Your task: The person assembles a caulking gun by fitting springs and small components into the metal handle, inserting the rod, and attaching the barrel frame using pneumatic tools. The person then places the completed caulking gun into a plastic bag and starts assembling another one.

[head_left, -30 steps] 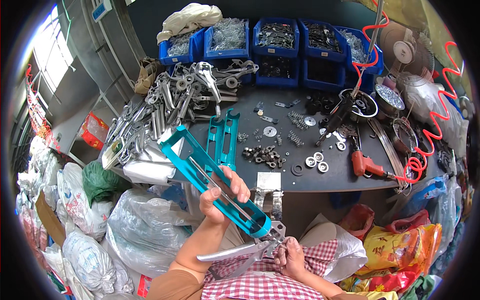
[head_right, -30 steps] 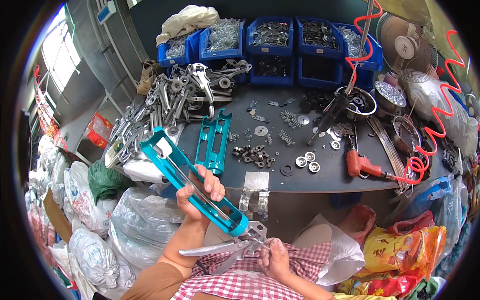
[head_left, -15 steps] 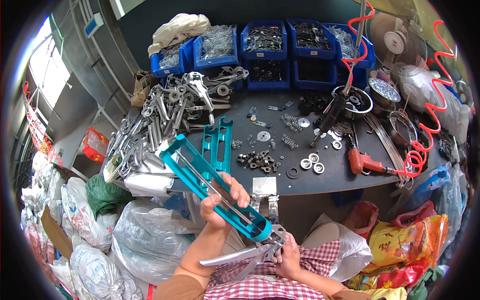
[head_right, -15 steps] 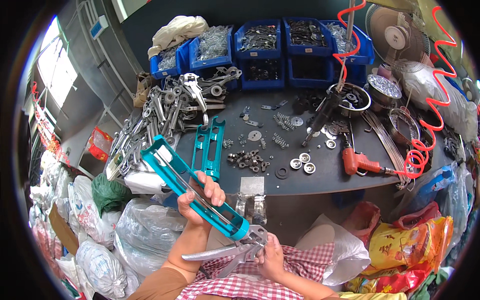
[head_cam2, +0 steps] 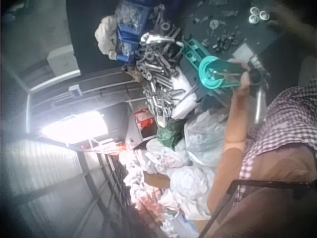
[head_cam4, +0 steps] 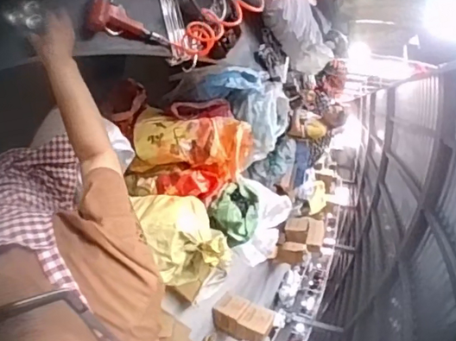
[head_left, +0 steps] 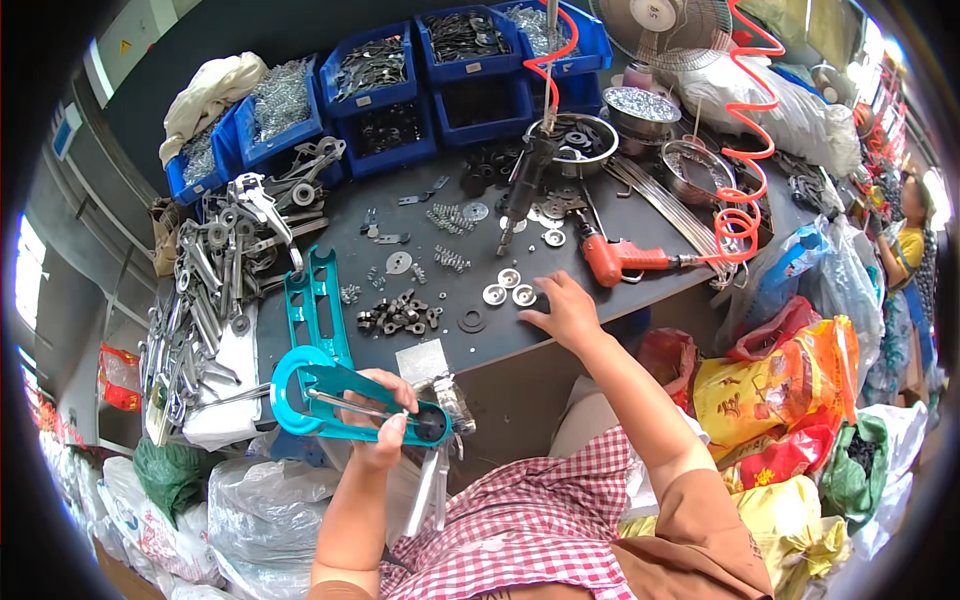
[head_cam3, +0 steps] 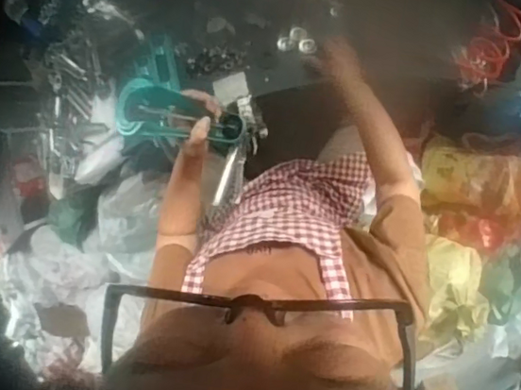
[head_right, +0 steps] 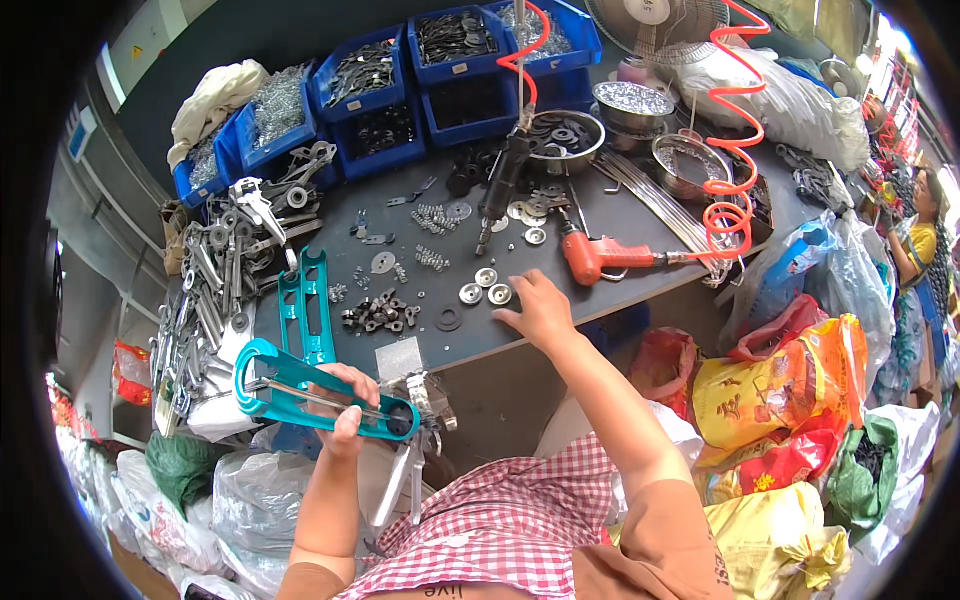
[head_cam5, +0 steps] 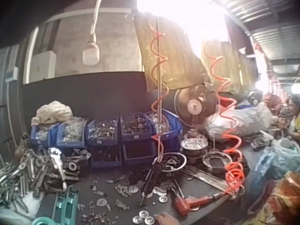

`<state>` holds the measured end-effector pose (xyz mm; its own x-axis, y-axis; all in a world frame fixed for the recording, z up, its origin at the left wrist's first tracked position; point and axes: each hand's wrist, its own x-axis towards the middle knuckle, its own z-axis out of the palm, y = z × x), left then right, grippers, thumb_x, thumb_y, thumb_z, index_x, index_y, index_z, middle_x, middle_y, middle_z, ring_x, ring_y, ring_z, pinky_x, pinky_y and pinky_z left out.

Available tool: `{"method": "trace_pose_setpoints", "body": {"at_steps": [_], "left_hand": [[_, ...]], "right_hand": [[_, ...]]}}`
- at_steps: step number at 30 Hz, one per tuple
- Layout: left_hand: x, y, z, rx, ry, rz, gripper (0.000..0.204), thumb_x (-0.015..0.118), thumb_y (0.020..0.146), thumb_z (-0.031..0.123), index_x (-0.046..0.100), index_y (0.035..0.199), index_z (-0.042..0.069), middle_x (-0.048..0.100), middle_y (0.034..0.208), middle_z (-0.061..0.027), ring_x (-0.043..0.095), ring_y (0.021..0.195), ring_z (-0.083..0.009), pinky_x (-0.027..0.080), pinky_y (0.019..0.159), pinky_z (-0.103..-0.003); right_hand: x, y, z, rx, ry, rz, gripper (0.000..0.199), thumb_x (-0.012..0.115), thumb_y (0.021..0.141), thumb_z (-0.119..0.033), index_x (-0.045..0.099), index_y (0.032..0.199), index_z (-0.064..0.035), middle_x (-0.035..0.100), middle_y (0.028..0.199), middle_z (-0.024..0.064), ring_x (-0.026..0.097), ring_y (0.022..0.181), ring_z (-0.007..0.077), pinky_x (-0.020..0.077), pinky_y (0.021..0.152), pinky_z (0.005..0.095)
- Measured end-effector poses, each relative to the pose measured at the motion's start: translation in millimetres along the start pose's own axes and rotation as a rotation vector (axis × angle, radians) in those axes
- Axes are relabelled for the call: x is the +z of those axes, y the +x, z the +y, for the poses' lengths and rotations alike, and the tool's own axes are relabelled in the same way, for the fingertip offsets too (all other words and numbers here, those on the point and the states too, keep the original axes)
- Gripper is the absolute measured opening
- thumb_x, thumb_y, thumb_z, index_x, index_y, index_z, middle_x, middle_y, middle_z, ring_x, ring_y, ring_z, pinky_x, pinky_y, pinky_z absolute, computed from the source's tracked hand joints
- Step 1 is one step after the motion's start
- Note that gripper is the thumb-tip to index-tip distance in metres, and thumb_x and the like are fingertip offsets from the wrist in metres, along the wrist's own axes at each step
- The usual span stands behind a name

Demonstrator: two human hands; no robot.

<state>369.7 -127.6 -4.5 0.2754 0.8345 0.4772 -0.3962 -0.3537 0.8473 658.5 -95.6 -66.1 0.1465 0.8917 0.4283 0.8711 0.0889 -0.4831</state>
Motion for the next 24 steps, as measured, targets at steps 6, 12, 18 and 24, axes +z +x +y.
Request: {"method": "trace_pose_setpoints", "body": {"at_steps": [6, 12, 18, 24], "left_hand": [[1, 19, -7, -0.032, 0.146, -0.056, 0.036, 0.055, 0.065, 0.014, 0.041, 0.096, 0.002, 0.045, 0.078, -0.0089, 0.048, 0.068, -0.0179, 0.045, 0.06, -0.03], [-5, 17, -8, -0.079, 0.117, -0.035, 0.038, 0.054, 0.061, 0.01, 0.041, 0.097, 0.003, 0.046, 0.077, -0.0087, 0.049, 0.068, -0.0176, 0.044, 0.061, -0.03], [-8, 18, -9, -0.045, 0.069, -0.093, 0.039, 0.056, 0.063, 0.007, 0.04, 0.099, 0.003, 0.046, 0.077, -0.0089, 0.049, 0.067, -0.0173, 0.044, 0.062, -0.03], [-10, 17, -9, 0.098, 0.219, -0.143, 0.044, 0.062, 0.069, 0.016, 0.042, 0.106, 0.002, 0.051, 0.089, -0.0088, 0.052, 0.083, -0.0168, 0.044, 0.07, -0.03]], "right_hand": [[5, 15, -4, 0.097, -0.055, -0.143, 0.047, 0.074, 0.063, -0.033, 0.06, 0.099, -0.0062, 0.055, 0.094, 0.0087, 0.056, 0.089, 0.0256, 0.0465, 0.075, 0.0356], [8, 10, -4, 0.001, 0.019, 0.024, 0.043, 0.071, 0.066, -0.027, 0.06, 0.101, -0.0057, 0.058, 0.093, 0.009, 0.059, 0.081, 0.0242, 0.0476, 0.072, 0.0336], [-26, 19, -41, 0.247, 0.796, -0.053, 0.031, 0.064, 0.075, -0.008, 0.06, 0.105, -0.0017, 0.063, 0.082, 0.0096, 0.058, 0.061, 0.0138, 0.0481, 0.057, 0.0245], [-91, 22, -154, -0.953, 0.417, 0.213, 0.026, 0.061, 0.065, -0.006, 0.064, 0.091, -0.0049, 0.062, 0.071, 0.0026, 0.06, 0.057, 0.0128, 0.0439, 0.047, 0.0212]]}}
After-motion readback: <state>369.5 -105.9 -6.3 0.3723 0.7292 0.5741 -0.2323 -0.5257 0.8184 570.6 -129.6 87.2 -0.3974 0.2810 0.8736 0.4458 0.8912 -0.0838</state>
